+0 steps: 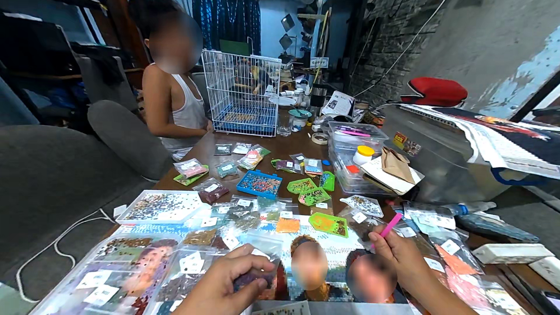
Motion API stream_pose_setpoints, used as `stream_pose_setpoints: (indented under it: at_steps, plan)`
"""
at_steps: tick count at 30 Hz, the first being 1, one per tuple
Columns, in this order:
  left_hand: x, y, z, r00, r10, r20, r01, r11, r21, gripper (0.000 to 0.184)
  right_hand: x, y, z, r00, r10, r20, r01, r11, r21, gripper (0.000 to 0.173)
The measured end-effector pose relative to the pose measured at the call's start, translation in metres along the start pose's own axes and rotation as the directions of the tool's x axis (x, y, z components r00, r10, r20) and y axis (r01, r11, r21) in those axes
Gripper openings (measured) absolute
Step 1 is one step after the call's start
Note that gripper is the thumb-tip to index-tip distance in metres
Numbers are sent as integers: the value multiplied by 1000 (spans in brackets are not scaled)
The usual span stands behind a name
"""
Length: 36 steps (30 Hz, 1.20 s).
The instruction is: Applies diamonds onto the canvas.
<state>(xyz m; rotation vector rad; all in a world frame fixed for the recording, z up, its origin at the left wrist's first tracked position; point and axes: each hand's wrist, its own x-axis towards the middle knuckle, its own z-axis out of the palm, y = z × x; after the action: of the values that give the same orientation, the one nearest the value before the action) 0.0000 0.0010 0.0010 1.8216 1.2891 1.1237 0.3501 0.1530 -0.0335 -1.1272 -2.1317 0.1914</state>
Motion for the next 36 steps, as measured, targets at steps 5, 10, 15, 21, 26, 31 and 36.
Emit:
stream_pose_setpoints:
  at_steps: [5,10,15,21,26,31,36]
  plan:
    - [0,0,0,1000,4,-3,-4,1000,-1,20,0,1,0,1000,-7,-6,7,1000,-11,49]
    - [0,0,0,1000,4,-5,-4,1000,-13,20,0,1,1,1000,-1,-7,1,1000,-11,51]
    - [0,0,0,1000,8,-3,-8,1000,-11,20,-1,-1,0,1000,0,1,0,999,-38,49]
    - [0,1,0,1000,-4,1,4,999,-36,19,-1,2,2,1000,-12,-7,12,999,-35,49]
    - [-1,0,1,1000,4,-7,-4,1000,-24,19,-1,2,1,1000,-24,-4,23,999,-32,49]
    - [0,0,1,1000,4,-8,-4,1000,-27,19,-1,2,1,1000,-22,-8,22,999,-26,49]
    - [0,0,1,1000,3,-7,-3,1000,-23,19,-2,2,1,1000,-20,-10,20,999,-27,48]
